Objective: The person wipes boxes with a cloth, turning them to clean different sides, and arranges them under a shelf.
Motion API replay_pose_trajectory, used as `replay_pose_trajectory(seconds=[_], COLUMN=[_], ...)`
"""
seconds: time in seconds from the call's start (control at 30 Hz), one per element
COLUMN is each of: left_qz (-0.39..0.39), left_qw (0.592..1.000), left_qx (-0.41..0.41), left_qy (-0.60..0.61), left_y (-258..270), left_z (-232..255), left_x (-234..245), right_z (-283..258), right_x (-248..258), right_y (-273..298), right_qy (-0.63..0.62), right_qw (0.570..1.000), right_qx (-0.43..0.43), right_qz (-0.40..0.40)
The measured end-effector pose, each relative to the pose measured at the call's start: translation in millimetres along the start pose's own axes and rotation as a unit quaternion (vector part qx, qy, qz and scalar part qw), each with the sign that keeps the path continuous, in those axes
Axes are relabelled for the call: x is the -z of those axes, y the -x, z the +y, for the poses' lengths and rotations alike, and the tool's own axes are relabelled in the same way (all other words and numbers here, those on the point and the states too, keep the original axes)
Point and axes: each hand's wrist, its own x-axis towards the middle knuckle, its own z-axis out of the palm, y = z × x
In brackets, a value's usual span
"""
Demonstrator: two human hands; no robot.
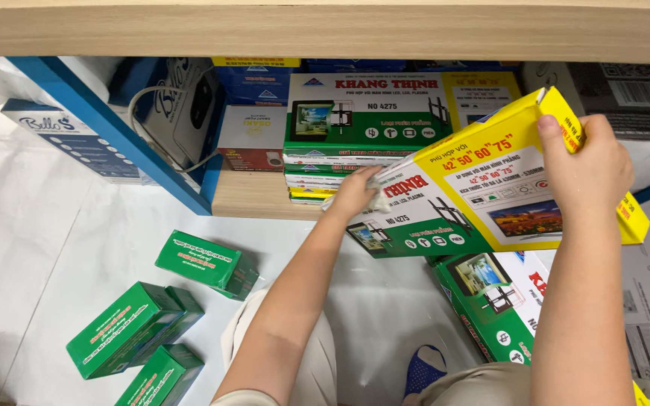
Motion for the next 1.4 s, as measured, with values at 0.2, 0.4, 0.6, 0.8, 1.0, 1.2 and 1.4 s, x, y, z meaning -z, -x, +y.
replay_pose_trajectory(seconds=[0.2,0.4,0.6,0.8,1.0,1.2,1.4], left_qz=[-0.013,-0.044,-0.041,0.081,0.101,0.023,-0.045], left_qw=[0.997,0.986,0.960,0.982,0.991,0.990,0.996], left_qx=[0.031,0.127,0.203,0.106,0.034,0.139,0.076], left_qy=[-0.068,-0.103,-0.190,-0.132,-0.077,-0.018,-0.027], left_y=[12,28,23,11,7,17,16], left_z=[-57,-55,-51,-33,-11,-41,-89], left_x=[-13,-11,-19,-33,-26,-25,-35], right_z=[-6,-38,-63,-88,-87,-63,-29], right_x=[29,57,62,58,63,78,106], right_y=[10,17,26,35,49,80,125], right_qy=[0.001,-0.032,0.015,0.055,0.056,0.034,-0.005], right_qw=[0.998,0.985,0.982,0.987,0.990,0.995,0.989], right_qx=[-0.014,0.014,0.000,-0.014,-0.038,-0.054,-0.135], right_qz=[-0.056,-0.170,-0.187,-0.150,-0.126,-0.074,-0.061])
